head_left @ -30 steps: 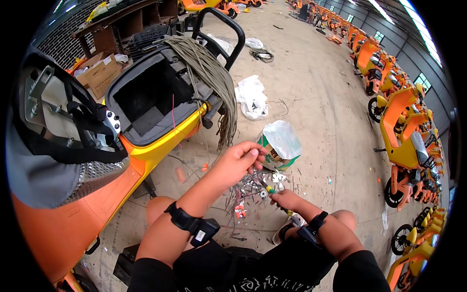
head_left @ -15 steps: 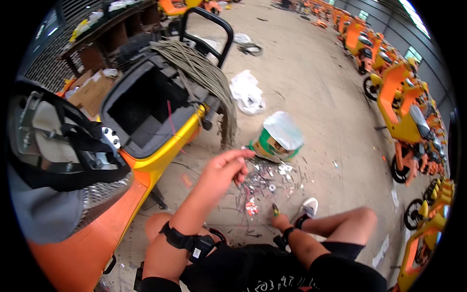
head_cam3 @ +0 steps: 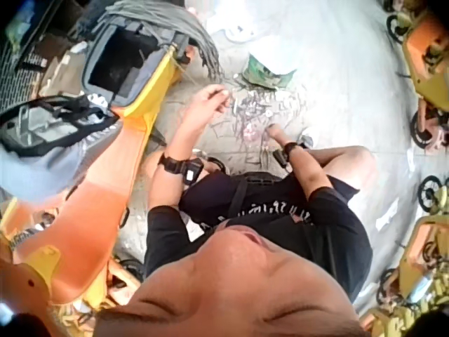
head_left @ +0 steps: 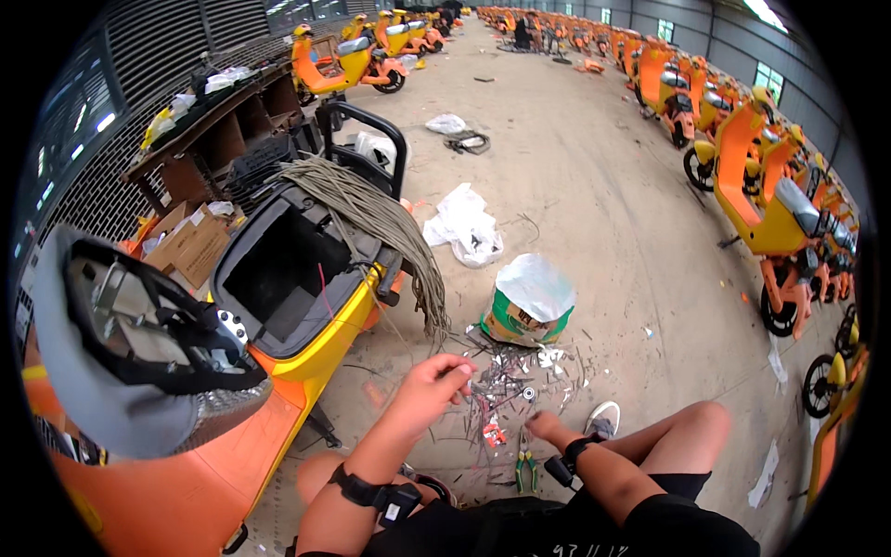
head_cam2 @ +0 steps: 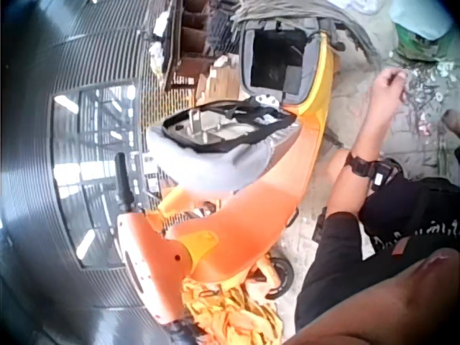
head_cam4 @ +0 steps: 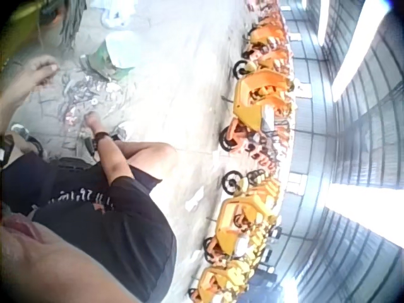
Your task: The person sits on the floor and uses wire cutters to trim and strip a bundle of wires from a scooter's harness, then twists the exposed wire ends together by hand.
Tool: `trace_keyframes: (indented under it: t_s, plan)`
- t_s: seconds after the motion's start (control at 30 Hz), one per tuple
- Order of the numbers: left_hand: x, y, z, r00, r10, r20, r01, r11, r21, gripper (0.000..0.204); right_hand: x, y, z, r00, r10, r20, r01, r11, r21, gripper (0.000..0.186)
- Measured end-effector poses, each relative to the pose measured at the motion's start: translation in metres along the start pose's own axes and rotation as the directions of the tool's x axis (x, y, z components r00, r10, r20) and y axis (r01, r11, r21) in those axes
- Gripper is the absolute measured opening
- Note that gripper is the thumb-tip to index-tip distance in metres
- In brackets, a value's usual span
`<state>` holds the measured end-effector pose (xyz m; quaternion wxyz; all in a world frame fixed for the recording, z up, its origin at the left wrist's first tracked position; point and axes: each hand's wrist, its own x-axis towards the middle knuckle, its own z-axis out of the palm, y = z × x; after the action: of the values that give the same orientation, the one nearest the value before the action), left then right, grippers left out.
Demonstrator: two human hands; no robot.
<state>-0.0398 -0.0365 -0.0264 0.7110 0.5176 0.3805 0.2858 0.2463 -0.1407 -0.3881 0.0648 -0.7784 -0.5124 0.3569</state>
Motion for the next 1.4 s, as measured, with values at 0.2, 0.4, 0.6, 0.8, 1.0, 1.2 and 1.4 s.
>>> trace_keyframes:
  t_s: [0.2,0.4,0.6,0.8,1.0,1.2,1.4]
  plan:
    - [0.031,-0.017,0.014,0.997,0.065,0.042,-0.076,0.913,0.402,0.021,-0.053,-0.121,-0.198,0.828,-0.128,-0.547,0.298,0.925,0.235,0.027]
    - [0.042,-0.026,0.053,0.942,0.157,0.296,-0.193,0.976,0.098,0.019,-0.179,-0.196,-0.298,0.416,-0.803,-0.427,0.771,0.560,-0.303,0.054]
    - [0.018,-0.002,0.059,0.912,0.025,0.409,-0.157,0.943,0.292,0.020,-0.209,-0.213,-0.298,0.221,-0.966,-0.135,0.691,0.253,-0.678,0.077]
    - [-0.001,0.001,0.057,0.888,-0.182,0.423,-0.032,0.893,0.450,0.023,-0.195,-0.207,-0.300,0.141,-0.985,-0.095,0.805,0.170,-0.568,0.053]
    - [-0.029,0.002,0.050,0.906,-0.238,0.349,0.149,0.953,0.263,0.015,-0.162,-0.207,-0.296,-0.090,-0.996,0.008,0.911,-0.085,-0.404,0.022]
    - [-0.027,0.063,0.066,0.980,-0.174,0.093,0.128,0.920,0.370,0.017,-0.145,-0.211,-0.318,0.073,-0.960,-0.271,0.984,0.113,-0.136,0.013]
    - [0.002,0.084,0.094,0.872,0.403,0.279,-0.349,0.111,0.931,0.014,-0.144,-0.204,-0.335,0.705,-0.691,-0.159,0.684,0.603,0.409,0.030]
